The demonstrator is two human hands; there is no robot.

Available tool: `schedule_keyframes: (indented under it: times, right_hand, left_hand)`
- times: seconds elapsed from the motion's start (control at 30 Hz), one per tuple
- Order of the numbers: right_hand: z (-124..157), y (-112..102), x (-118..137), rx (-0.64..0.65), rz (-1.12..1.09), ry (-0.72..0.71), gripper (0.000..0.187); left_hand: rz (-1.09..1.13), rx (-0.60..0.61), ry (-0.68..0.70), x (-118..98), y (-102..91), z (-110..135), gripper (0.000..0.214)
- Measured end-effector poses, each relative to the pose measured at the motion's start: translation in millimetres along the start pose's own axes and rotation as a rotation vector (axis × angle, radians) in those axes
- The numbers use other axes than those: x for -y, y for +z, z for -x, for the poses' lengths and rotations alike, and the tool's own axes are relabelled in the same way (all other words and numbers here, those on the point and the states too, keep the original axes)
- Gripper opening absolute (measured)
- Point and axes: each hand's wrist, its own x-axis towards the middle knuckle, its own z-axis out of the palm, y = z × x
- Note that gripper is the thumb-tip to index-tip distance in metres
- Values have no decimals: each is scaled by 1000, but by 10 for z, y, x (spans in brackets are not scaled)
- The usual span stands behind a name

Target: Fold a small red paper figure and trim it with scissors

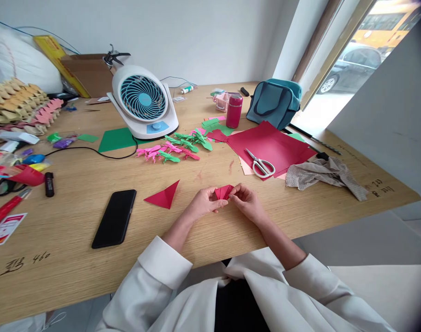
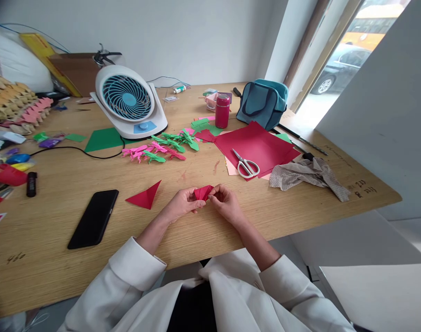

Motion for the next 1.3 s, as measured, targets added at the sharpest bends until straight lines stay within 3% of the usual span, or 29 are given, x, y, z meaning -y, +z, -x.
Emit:
schedule_keyframes:
  times: [0.37,0.73,0.9,1.3]
  right_hand:
    - [-10,11,-19,-18,10,-40,25]
    - [-21,22,20,-47,-128,-62,45]
    - [-19,-2,35,52,-93,9,28]
    - [-14,-16,107,36,-64,43,34]
  left_hand:
    - [-87,-77,46,98,34,-30,33]
    - [122,-96,-38,-35,75,1,36]
    - [171,-126,-51,-72,107,13,36]
    - [95,-88,56,39,121,-12,36]
